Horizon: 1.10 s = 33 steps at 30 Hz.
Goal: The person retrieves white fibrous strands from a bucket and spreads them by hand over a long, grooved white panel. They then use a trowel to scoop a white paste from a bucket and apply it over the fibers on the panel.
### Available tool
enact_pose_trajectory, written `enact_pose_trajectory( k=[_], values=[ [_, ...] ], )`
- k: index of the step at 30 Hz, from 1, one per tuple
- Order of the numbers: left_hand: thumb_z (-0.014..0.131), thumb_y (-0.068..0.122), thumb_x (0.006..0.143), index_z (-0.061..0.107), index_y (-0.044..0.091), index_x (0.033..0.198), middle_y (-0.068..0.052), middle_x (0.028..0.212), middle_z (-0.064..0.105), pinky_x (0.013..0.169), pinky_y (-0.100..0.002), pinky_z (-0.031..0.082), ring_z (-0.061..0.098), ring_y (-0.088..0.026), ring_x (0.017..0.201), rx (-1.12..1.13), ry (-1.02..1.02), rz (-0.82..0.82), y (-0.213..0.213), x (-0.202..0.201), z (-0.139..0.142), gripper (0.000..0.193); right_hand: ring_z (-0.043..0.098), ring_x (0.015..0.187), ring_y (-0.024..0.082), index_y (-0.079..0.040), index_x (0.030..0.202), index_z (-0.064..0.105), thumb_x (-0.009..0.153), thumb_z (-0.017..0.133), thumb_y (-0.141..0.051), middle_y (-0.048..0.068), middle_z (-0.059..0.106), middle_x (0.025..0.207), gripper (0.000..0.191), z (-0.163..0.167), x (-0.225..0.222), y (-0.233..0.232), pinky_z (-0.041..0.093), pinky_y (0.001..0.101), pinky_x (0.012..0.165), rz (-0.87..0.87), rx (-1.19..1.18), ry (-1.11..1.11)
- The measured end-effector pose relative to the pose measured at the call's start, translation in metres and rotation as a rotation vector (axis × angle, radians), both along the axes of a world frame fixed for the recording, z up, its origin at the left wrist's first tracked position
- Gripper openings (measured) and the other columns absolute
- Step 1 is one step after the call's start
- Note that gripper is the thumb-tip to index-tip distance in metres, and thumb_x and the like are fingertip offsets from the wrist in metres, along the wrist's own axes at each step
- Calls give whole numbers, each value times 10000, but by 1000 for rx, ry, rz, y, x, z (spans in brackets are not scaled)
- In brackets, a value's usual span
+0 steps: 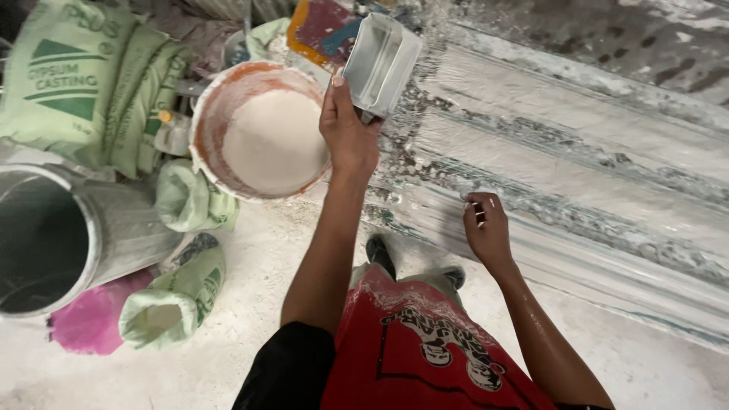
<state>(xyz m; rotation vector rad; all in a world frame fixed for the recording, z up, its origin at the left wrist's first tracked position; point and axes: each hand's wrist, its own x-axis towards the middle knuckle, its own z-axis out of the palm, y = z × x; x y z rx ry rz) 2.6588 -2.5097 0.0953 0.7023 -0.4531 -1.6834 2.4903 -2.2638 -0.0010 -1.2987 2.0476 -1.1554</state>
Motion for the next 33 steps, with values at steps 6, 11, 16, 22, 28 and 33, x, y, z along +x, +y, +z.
enact_pose_trajectory(
  k=[6,11,16,22,28,33],
  values=[
    [726,284,1029,502,-20,1464,-164,1342,622,1007,-450,590,616,-277,1237,-144,37,-183,9,68,18,576,622,794,128,5,1173,608,1065,565,-71,105,597,1133,139,13,17,-33,506,280,619,124,-166,-82],
    [741,284,960,513,-28,1372,-191,1226,651,901,-448,609,690,-298,1071,29,-274,-136,-16,158,19,565,574,796,108,9,1191,603,1056,570,-41,91,595,1152,148,13,30,-48,485,260,639,200,-187,-121],
    [789,254,837,491,29,1291,-153,1145,678,712,-440,637,728,-269,873,-45,-631,-70,-41,206,0,588,555,767,95,3,1174,602,1030,588,-41,65,596,1109,151,6,41,-56,469,242,641,213,-111,-197],
    [896,174,786,593,26,1354,-229,1187,625,918,-478,541,619,-413,1130,-599,-1780,43,-53,215,-24,660,604,790,98,-9,1180,638,1013,590,-48,70,618,1067,178,7,51,-62,490,242,653,264,-46,-173],
    [801,49,751,517,140,1455,-236,1451,427,918,-446,561,466,-523,1293,-987,-2357,-307,-48,199,-32,765,629,792,121,-13,1182,643,1011,582,-81,78,632,1072,194,14,50,-58,500,265,635,241,49,-172],
    [685,184,916,516,84,1400,-302,1348,513,898,-499,566,567,-481,1173,-818,-2325,-531,-47,178,-65,523,629,785,141,-19,1195,655,1023,556,-111,86,655,1114,219,13,49,-53,515,289,634,219,132,-179]
  ],
)
